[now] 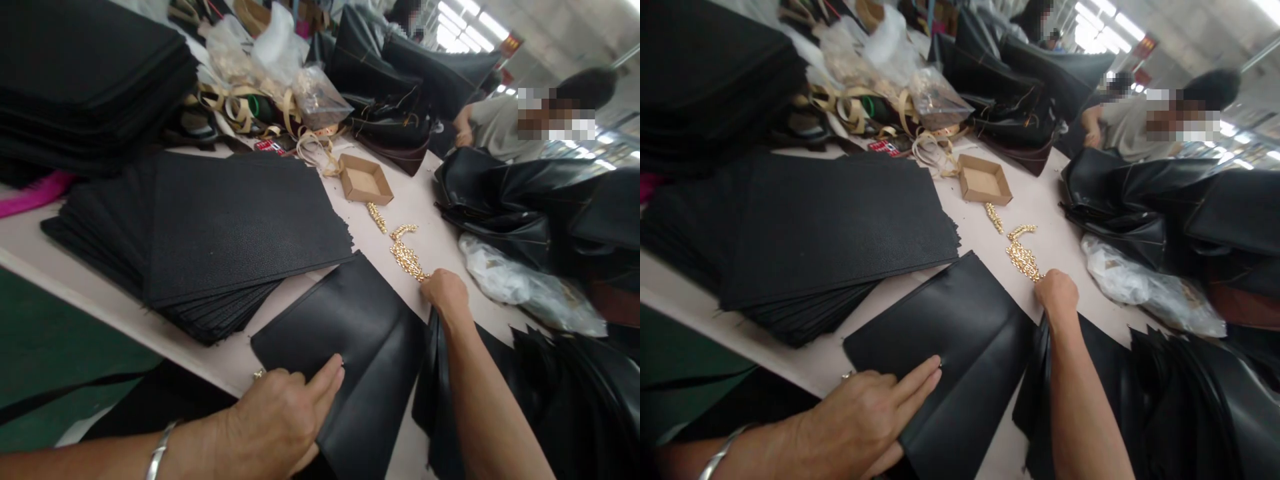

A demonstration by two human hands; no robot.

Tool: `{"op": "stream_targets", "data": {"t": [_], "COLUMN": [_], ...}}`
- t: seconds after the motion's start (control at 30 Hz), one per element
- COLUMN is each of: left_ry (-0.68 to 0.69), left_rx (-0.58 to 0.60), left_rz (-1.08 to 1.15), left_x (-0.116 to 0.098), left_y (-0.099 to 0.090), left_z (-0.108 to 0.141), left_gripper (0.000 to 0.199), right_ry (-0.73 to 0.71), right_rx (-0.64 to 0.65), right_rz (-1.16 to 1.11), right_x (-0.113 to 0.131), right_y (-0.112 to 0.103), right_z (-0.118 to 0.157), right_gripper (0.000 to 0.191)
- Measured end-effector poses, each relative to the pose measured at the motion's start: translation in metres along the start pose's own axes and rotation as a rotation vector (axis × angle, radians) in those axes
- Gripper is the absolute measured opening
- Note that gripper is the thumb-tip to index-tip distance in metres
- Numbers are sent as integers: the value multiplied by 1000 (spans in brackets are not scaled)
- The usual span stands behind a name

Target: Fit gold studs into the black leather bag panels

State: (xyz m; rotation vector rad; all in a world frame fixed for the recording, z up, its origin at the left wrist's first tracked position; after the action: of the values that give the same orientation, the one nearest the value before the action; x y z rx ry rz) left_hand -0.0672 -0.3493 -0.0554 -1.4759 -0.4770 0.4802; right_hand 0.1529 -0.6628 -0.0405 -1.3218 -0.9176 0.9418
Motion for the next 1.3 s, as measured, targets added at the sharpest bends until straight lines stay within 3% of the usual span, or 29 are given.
{"op": "stream_targets", "data": {"t": [0.13,0.23,0.37,0.5,0.6,1.0,1.3], "left_ry": [1,-8,-26,-40,-44,-44,-38], "left_rx": [-68,-83,-125,-168,-190,-279,-256], "left_rz": [11,25,25,8,8,-11,33], "left_x": [0,1,2,2,1,0,2], "left_y": [4,4,0,-3,-4,-7,-5], "left_z": [3,2,3,4,4,7,6], "left_gripper": [69,70,67,59,57,44,44], "right_ry": [-29,-68,-186,-307,-332,-376,-225], "right_rx": [21,37,156,399,455,457,656], "right_rz": [-116,-242,-486,-879,-869,-672,-728], "right_x": [-8,-3,22,50,62,85,85], "right_y": [-9,-18,-13,6,11,0,10], "right_z": [2,25,104,198,232,227,206], "right_gripper": [33,34,40,36,31,26,17]}}
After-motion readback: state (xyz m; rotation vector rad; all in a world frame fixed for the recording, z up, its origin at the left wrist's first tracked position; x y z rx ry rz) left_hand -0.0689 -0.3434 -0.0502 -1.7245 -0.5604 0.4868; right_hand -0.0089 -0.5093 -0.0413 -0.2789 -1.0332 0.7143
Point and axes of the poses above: each hand's wrist, its own z-axis away from the middle knuckle, its own y-axis out of the palm, x = y × z, the point moved 4 cm from there along -z, towards the middle knuckle, and after that the axes turned 10 degrees about -z, right-handed, at the moved point
